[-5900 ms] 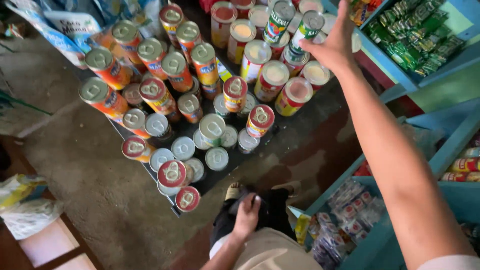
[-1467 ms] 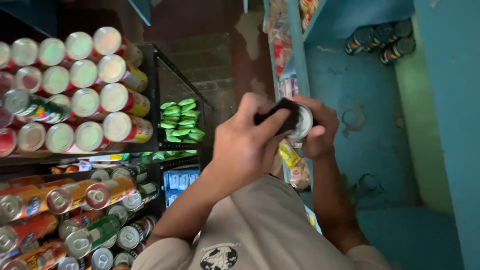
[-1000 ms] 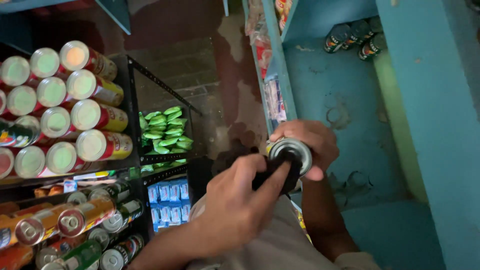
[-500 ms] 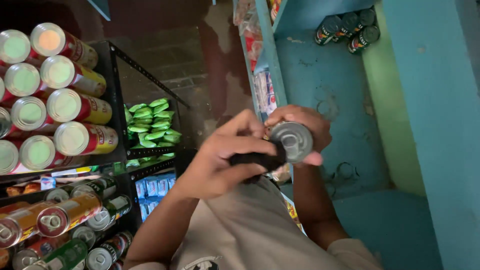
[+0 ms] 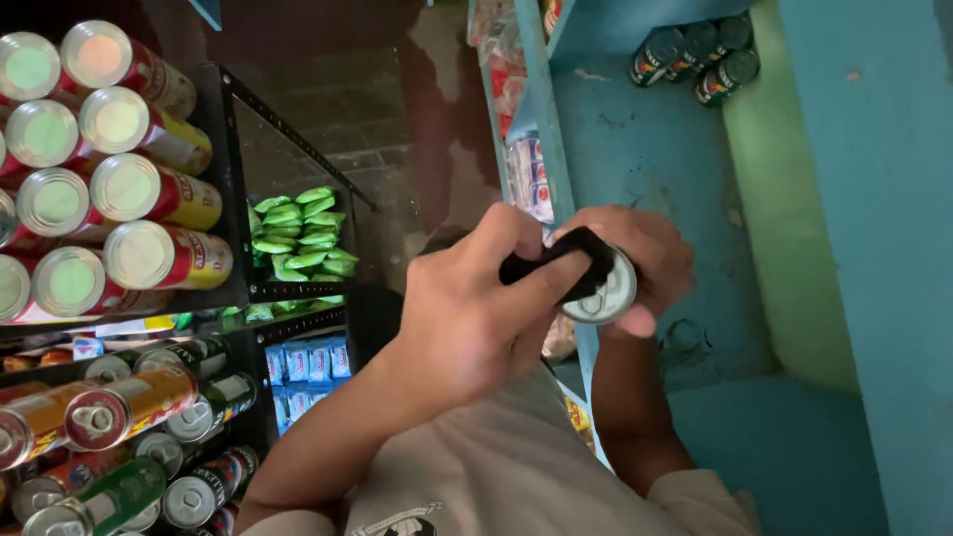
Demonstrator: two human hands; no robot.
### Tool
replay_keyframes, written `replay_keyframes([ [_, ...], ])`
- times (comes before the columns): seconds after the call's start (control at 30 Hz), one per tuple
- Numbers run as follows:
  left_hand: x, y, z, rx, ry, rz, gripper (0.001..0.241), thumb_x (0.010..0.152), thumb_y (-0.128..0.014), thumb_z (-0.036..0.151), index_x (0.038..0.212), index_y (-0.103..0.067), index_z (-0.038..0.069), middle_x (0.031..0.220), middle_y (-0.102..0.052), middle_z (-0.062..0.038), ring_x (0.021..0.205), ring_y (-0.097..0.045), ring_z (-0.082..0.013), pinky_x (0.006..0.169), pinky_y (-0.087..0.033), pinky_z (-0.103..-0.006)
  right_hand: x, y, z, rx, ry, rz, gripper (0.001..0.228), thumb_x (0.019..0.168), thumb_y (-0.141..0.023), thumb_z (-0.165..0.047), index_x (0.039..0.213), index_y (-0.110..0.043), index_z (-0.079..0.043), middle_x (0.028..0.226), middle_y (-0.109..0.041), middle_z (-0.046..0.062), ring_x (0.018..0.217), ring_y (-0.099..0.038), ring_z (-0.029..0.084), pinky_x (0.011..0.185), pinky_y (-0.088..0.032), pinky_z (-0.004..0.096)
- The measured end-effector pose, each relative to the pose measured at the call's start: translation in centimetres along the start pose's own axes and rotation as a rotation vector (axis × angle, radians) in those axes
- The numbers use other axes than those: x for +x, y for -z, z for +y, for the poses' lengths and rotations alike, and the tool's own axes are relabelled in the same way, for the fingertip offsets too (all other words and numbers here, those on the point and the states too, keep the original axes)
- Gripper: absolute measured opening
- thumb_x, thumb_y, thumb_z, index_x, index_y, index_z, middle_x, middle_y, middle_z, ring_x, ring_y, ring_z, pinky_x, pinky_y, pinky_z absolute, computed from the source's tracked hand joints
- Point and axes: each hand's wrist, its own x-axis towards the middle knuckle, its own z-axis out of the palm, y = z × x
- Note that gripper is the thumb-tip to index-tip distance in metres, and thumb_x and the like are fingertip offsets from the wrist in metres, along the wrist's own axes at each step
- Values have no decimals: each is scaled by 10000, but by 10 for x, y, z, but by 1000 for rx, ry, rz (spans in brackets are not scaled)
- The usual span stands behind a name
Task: The person is wiping canned goods with a cloth and organizing them on the shelves in a grocery store.
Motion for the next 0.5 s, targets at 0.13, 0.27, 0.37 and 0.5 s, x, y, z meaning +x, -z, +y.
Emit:
replay_keyframes([
  [0.13,-6,-1,7,-21,27,-67,283,851,-728,22,1133,-740,18,1001,-512,-102,666,-511,-222,566,-425,-330,-20,10,4,34,-190,48,771,979,-429,-710,1075,-570,43,833,-679,240,653,-661,266,604,-576,346],
  [0.27,-10,-4,8,-135,-14,-114,336,782,-730,-5,1115,-749,32,1004,-495,-90,690,-512,-231,594,-430,-337,-21,16,19,99,-83,49,741,991,-443,-694,1083,-574,29,798,-679,223,648,-672,286,596,-591,374],
  [0.37,-1,-9,1,-54,-26,-9,241,853,-750,12,1091,-759,44,984,-545,-93,691,-578,-235,582,-474,-352,-14,6,17,-130,-18,3,730,1050,-369,-645,1025,-613,42,739,-670,203,611,-688,316,551,-602,401],
  [0.5,-1,-4,-5,147,78,-16,333,812,-759,12,1141,-767,60,988,-497,-100,641,-509,-222,516,-381,-335,-23,7,1,-279,-183,4,860,1024,-342,-711,1049,-668,84,889,-717,209,660,-655,261,643,-552,377],
])
